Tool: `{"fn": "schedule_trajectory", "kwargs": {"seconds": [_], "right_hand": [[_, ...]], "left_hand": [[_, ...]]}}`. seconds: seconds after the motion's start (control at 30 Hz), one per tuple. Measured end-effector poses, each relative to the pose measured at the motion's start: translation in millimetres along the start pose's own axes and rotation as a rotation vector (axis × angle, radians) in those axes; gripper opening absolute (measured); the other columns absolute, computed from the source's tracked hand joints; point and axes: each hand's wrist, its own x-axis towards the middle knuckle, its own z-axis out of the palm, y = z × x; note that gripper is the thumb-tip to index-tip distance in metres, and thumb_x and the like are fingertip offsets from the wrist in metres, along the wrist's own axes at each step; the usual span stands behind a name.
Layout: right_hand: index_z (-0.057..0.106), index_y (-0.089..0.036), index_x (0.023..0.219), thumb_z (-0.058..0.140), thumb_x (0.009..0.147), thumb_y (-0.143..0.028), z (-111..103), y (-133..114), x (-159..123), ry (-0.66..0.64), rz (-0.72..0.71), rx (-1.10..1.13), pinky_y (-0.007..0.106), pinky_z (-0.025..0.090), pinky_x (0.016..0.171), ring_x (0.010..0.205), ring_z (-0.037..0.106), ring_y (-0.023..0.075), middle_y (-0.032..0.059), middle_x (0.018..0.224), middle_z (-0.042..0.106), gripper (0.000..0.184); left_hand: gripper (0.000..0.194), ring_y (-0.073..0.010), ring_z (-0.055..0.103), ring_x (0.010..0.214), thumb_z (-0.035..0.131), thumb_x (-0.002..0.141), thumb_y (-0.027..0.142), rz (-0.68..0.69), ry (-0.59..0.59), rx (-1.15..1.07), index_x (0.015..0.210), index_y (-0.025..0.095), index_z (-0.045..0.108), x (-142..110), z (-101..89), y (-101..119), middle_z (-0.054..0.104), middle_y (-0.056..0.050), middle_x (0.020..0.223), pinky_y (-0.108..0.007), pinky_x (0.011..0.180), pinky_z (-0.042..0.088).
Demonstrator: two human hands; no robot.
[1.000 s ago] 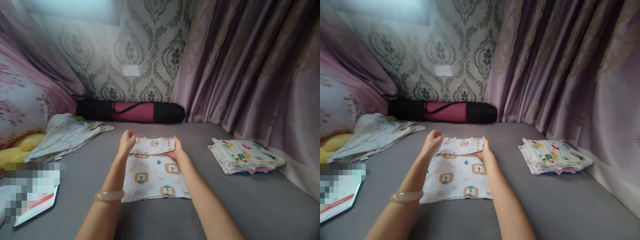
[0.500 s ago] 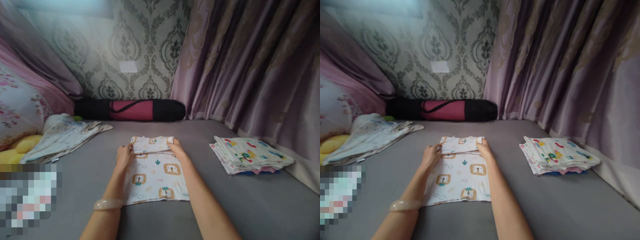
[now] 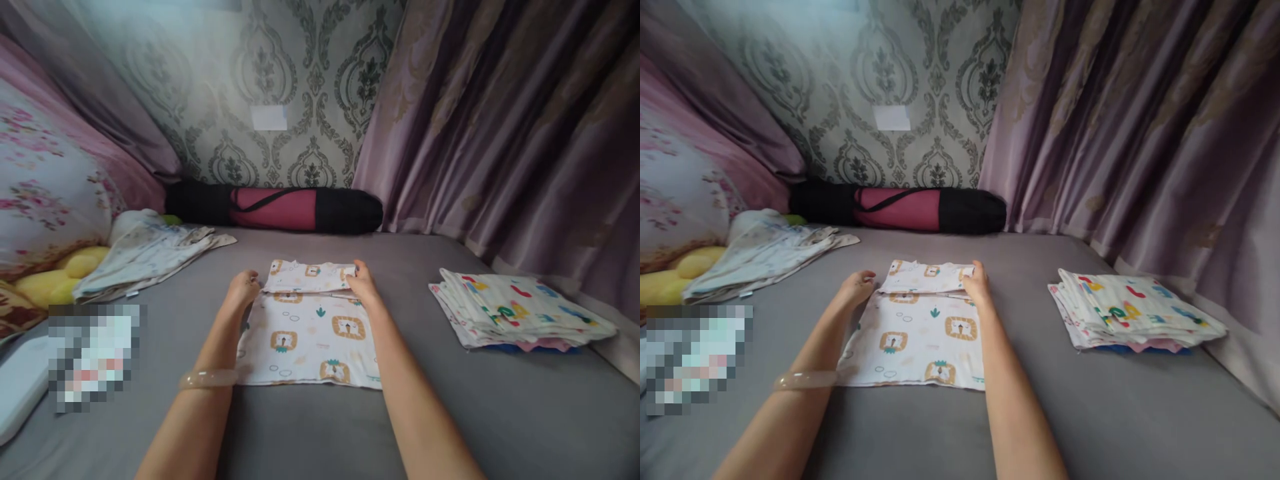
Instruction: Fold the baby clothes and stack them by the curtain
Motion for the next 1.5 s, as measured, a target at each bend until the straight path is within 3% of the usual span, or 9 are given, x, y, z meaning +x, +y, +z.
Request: {"fn": "schedule_trajectory", "kwargs": {"seconds": [0.17,0.37,0.63,0.77,0.9,1.03,1.13,1.33,1.5], "right_hand": [[0.048,-0.014,0.135,0.054,0.076,-0.011,-4.3,-13.8,-10.2,0.029,-0.079,-0.211,0.033,0.043,0.097,0.11,0.06,0.0225,0.0138,0.12,0.064,0.059],[0.05,-0.019,0.133,0.046,0.08,-0.007,-5.0,-14.8,-20.5,0.004,-0.225,-0.322,0.03,0.043,0.096,0.113,0.057,0.0201,0.0092,0.124,0.062,0.055],[0.065,-0.018,0.111,0.032,0.086,-0.001,-0.1,-20.4,-42.6,-0.062,-0.252,-0.62,0.025,0.044,0.086,0.102,0.061,0.0185,0.0102,0.125,0.06,0.045],[0.056,-0.014,0.129,0.025,0.092,-0.006,9.8,-18.9,-50.2,0.014,-0.219,-0.732,0.029,0.039,0.096,0.12,0.052,0.0211,0.0143,0.143,0.046,0.049],[0.054,-0.014,0.133,0.025,0.094,-0.011,8.4,-13.5,-49.0,-0.002,-0.227,-0.808,0.039,0.025,0.11,0.13,0.043,0.0254,0.0149,0.141,0.049,0.049],[0.053,-0.023,0.135,0.029,0.091,-0.009,-7.2,-16.0,-43.6,-0.099,-0.153,-0.745,0.037,0.035,0.102,0.125,0.049,0.0257,0.0113,0.142,0.048,0.053],[0.059,-0.023,0.129,0.038,0.087,-0.009,-12.4,-29.6,-39.5,-0.106,-0.176,-0.834,0.046,0.03,0.105,0.13,0.042,0.0313,0.0136,0.142,0.047,0.05],[0.046,-0.009,0.139,0.032,0.093,-0.018,41.3,-61.0,-48.1,-0.221,-0.489,-0.805,0.041,0.015,0.115,0.141,0.026,0.0253,0.0155,0.15,0.037,0.048],[0.036,-0.002,0.144,0.021,0.098,-0.031,84.5,-53.6,-62.2,-0.283,-0.607,-0.693,0.039,0.012,0.117,0.143,0.023,0.0241,0.0156,0.152,0.032,0.056]], "left_hand": [[0.044,-0.022,0.064,0.099,0.047,0.074,0.008,0.085,-0.02,-0.015,0.114,0.015,0.065,5.3,1.0,23.5,0.07,-0.011,0.105,-0.027,0.083,0.047],[0.043,-0.0229,0.053,0.119,0.034,0.088,0.011,0.388,-0.011,0.085,0.126,0.008,0.055,5.7,38.4,47.8,0.059,-0.015,0.128,-0.035,0.101,0.04],[0.058,-0.0282,0.024,0.143,0.021,0.099,0.04,0.269,0.014,0.294,0.144,0.007,0.035,-2.0,67.0,43.2,0.032,-0.017,0.152,-0.047,0.114,0.022],[0.059,-0.0272,0.023,0.143,0.019,0.098,0.041,0.261,0.006,0.314,0.145,0.008,0.033,-3.5,66.1,45.2,0.031,-0.016,0.153,-0.048,0.114,0.022],[0.058,-0.0272,0.024,0.143,0.02,0.098,0.04,0.268,0.024,0.306,0.144,0.008,0.035,-3.9,66.0,45.0,0.032,-0.017,0.152,-0.049,0.113,0.023],[0.058,-0.0284,0.026,0.142,0.023,0.098,0.04,0.294,0.028,0.252,0.142,0.006,0.038,-4.4,64.4,44.9,0.035,-0.019,0.15,-0.051,0.112,0.024],[0.052,-0.0285,0.03,0.14,0.025,0.097,0.037,0.318,0.104,0.218,0.138,0.009,0.044,-5.5,60.4,49.6,0.04,-0.018,0.147,-0.052,0.113,0.021],[0.047,-0.0277,0.034,0.138,0.032,0.093,0.02,0.393,0.15,0.286,0.136,0.01,0.047,-7.8,57.0,59.4,0.046,-0.017,0.144,-0.046,0.114,0.02],[0.051,-0.0295,0.03,0.14,0.027,0.097,0.028,0.33,0.059,0.3,0.141,0.006,0.04,-6.8,64.3,52.5,0.039,-0.018,0.148,-0.045,0.112,0.025]]}}
